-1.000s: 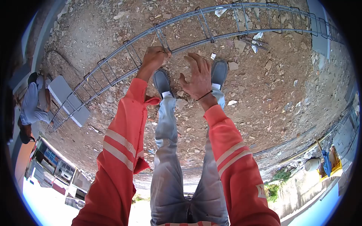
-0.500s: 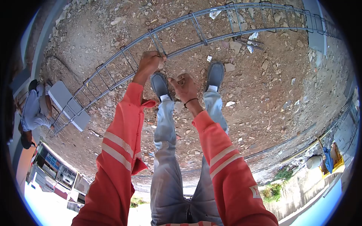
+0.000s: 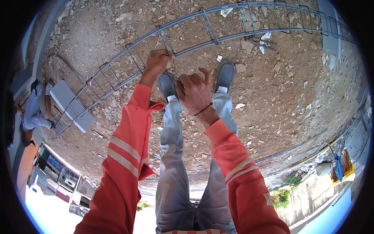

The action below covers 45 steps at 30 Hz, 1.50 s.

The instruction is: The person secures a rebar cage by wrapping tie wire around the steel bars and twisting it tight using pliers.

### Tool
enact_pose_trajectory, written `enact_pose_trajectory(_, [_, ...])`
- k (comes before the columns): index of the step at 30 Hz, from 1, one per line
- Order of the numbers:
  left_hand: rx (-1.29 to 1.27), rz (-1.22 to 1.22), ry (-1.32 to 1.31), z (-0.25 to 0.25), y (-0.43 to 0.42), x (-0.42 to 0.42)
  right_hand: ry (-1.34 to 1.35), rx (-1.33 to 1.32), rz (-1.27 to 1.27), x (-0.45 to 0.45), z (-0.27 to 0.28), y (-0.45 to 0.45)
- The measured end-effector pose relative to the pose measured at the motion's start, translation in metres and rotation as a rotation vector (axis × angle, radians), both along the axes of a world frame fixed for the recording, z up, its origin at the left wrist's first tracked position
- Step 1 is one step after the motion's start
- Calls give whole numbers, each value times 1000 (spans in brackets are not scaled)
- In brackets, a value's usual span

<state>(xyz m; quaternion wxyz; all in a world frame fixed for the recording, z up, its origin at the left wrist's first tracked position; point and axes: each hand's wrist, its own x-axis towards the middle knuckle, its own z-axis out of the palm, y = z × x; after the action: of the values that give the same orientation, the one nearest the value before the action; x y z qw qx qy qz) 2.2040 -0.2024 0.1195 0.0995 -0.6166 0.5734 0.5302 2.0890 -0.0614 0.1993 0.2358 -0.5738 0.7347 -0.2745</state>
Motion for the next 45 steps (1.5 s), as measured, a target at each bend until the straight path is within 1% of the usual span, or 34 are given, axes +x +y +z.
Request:
enact_pose_trajectory(1, [1, 0, 2, 2, -1, -1, 2, 1, 0, 7, -3, 4])
enact_pose_trajectory(3, [31, 47, 22, 8, 0, -2, -456, 409, 50, 33, -17, 29])
enact_pose_trajectory(4, [30, 48, 29, 9, 3, -3, -439, 408, 53, 50, -39, 61])
enact_pose_trajectory(5, [41, 46, 36, 8, 8, -1, -434, 409, 55, 48, -44, 65])
enact_pose_trajectory(7, [42, 39, 37, 3, 8, 4, -915, 700, -377, 42, -44, 59])
enact_pose_trajectory(8, [39, 48, 32, 0, 8, 5, -1164, 681, -496, 39, -45, 56])
enact_pose_trajectory(9, [39, 58, 33, -3, 8, 3, -1161, 678, -496, 35, -35, 51])
enact_pose_trajectory(11, [38, 71, 42, -2, 2, 0, -1075, 225, -731, 27, -14, 49])
enact_pose_trajectory(13, [28, 89, 42, -3, -1, 1, -884, 151, -919, -6, -16, 54])
enact_pose_trajectory(15, [1, 46, 33, -7, 3, 4, -595, 2, -1010, -42, -17, 53])
enact_pose_trajectory(17, [7, 51, 36, -6, 3, 3, -252, 53, -932, -78, -17, 55])
enact_pose_trajectory(18, [10, 56, 38, -5, 3, 2, -246, 57, -933, -89, -13, 47])
enact_pose_trajectory(20, [16, 52, 36, -6, 4, 2, -135, 95, -678, -108, -5, 21])
enact_pose_trajectory(22, [13, 50, 30, -2, 1, 2, -105, 61, -510, -123, -16, -12])
enact_pose_trajectory(24, [24, 5, 2, 3, 0, 0, -88, 90, -376, -136, -37, -42])
enact_pose_trajectory(25, [28, 6, -1, 1, 1, 2, -90, 94, -375, -146, -58, -53])
enact_pose_trajectory(26, [8, 6, 4, -4, 2, 2, -203, 269, -225, -161, -81, -62])
enact_pose_trajectory(27, [-12, 6, 11, -3, 1, 1, -315, 443, -72, -165, -86, -70])
enact_pose_trajectory(28, [-9, 7, 10, -2, 1, 0, -315, 446, -72, -168, -87, -71])
enact_pose_trajectory(30, [10, 11, -11, 2, 0, 0, 31, 197, 104, -176, -82, -80])
enact_pose_trajectory(31, [12, 14, -11, 0, 1, 1, 31, 199, 108, -173, -74, -83])
enact_pose_trajectory(33, [-9, 28, 27, -3, 3, 2, -236, 156, -167, -165, -55, -85])
enact_pose_trajectory(34, [-10, 33, 29, -3, 4, 1, -235, 156, -162, -162, -44, -88])
enact_pose_trajectory(36, [8, 61, 28, -5, 4, 1, -881, 200, -288, -153, -25, -96])
enact_pose_trajectory(37, [9, 64, 23, -5, 5, 2, -886, 203, -285, -141, -20, -104])
enact_pose_trajectory(39, [-8, 48, -24, -5, 5, 0, -853, 440, -339, -112, -15, -117])
enact_pose_trajectory(42, [-79, 88, 43, -5, 9, -2, -870, 335, -359, -80, -85, -124])
enact_pose_trajectory(43, [-82, 85, 41, -8, 8, -2, -873, 331, -360, -67, -97, -121])
enact_pose_trajectory(45, [-69, 129, 132, -17, 10, 3, -288, 242, -258, -45, -111, -116])
